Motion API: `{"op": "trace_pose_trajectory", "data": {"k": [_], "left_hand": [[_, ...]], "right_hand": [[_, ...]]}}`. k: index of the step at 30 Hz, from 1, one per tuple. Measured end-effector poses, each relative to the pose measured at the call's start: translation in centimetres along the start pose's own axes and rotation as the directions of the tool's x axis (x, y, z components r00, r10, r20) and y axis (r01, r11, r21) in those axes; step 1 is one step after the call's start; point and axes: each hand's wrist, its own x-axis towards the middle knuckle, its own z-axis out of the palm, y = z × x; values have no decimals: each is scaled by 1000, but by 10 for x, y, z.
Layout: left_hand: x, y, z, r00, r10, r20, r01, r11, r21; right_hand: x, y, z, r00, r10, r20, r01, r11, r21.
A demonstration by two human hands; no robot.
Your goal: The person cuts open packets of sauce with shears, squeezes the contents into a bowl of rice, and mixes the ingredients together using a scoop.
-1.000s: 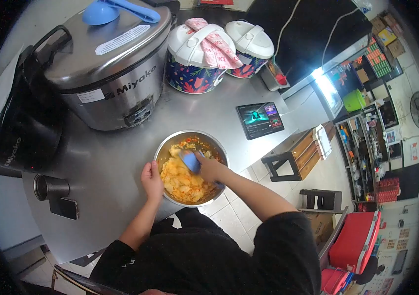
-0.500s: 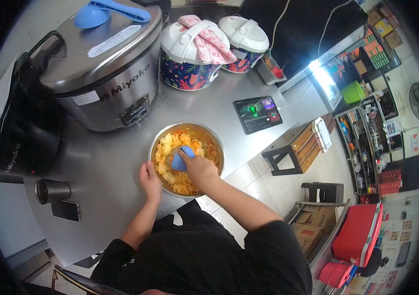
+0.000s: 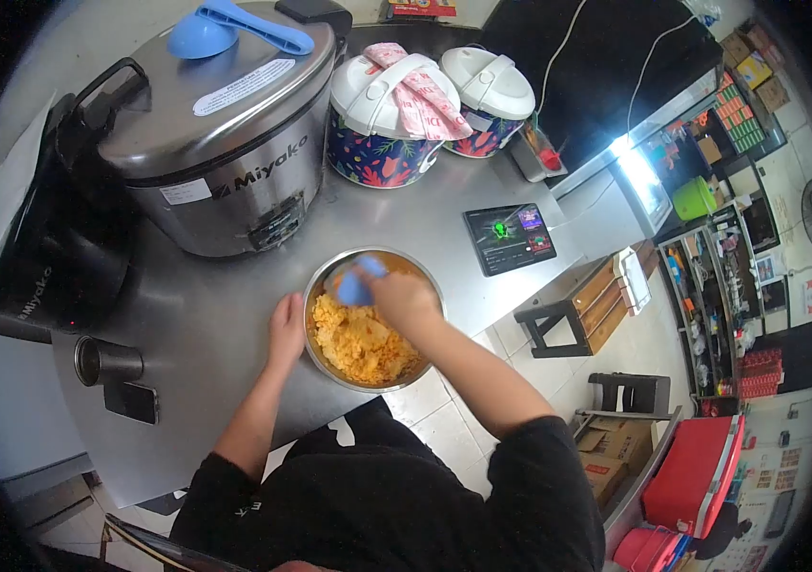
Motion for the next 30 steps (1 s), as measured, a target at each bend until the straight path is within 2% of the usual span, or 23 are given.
{"op": "trace_pose_trajectory", "data": {"k": [2, 3, 4, 5, 6, 8, 10, 12, 13, 14, 15, 16, 17, 18, 20, 23, 25, 26, 28, 30], "left_hand": [[12, -4, 12, 1000, -28, 5, 27, 993, 113], [14, -9, 14, 998, 16, -61, -9, 992, 124], [12, -10, 13, 998, 18, -64, -10, 993, 119], [9, -10, 11, 998, -22, -67, 27, 997, 76], [9, -10, 11, 996, -60, -67, 63, 997, 34], [9, -8, 10, 997, -55, -60, 57, 998, 41], [12, -9, 10, 999, -38, 29, 36, 998, 47], [9, -7, 9, 999, -27, 45, 25, 998, 51], [9, -6, 9, 998, -22, 53, 19, 998, 53], [9, -5, 7, 998, -23, 62, 19, 998, 55], [6, -4, 6, 1000, -29, 1, 29, 998, 62], [3, -5, 6, 997, -39, -67, 44, 997, 64], [-1, -7, 9, 996, -49, -73, 53, 997, 59], [-3, -10, 13, 989, -100, -105, 103, 995, 19], [-3, -9, 13, 979, -139, -148, 137, 990, -23], [-4, -6, 12, 994, -112, -8, 112, 994, -12], [-5, -10, 15, 997, -80, 15, 80, 996, -25], [-7, -11, 18, 998, -49, 37, 51, 998, -47], [-7, -2, 18, 999, -36, 37, 37, 999, -24], [-11, -4, 18, 993, -101, -53, 102, 995, 11]], "right_hand": [[1, -22, 41, 976, -217, 34, 220, 968, -125], [-8, -21, 42, 975, -220, 26, 222, 966, -132], [-21, -16, 39, 953, -299, 58, 304, 943, -137], [-32, -12, 29, 922, -375, 94, 385, 912, -140], [-35, -5, 13, 922, -375, 94, 385, 912, -142], [-26, 3, -32, 856, -436, 278, 509, 807, -300], [9, 6, -33, 859, -498, 119, 502, 776, -382], [46, 11, -30, 773, -619, 138, 597, 636, -489], [48, 18, -22, 778, -614, 133, 590, 643, -488], [46, 26, -15, 854, -484, 193, 518, 748, -414], [42, 34, -8, 898, -348, 269, 428, 835, -346], [28, 36, -7, 939, -189, 287, 260, 937, -234], [9, 38, -5, 947, -28, 321, 72, 989, -127], [-1, 43, 18, 943, -14, 334, 40, 997, -72], [-31, 27, 13, 945, -119, 303, 119, 993, 18], [-17, 14, -22, 924, -101, 369, 95, 995, 34], [5, 12, -24, 988, -59, 140, 58, 998, 14], [12, 10, -4, 989, -57, 139, 55, 998, 19], [25, 6, 44, 953, -237, 188, 247, 968, -34], [-5, -6, 29, 944, -285, 164, 286, 958, 16]]}}
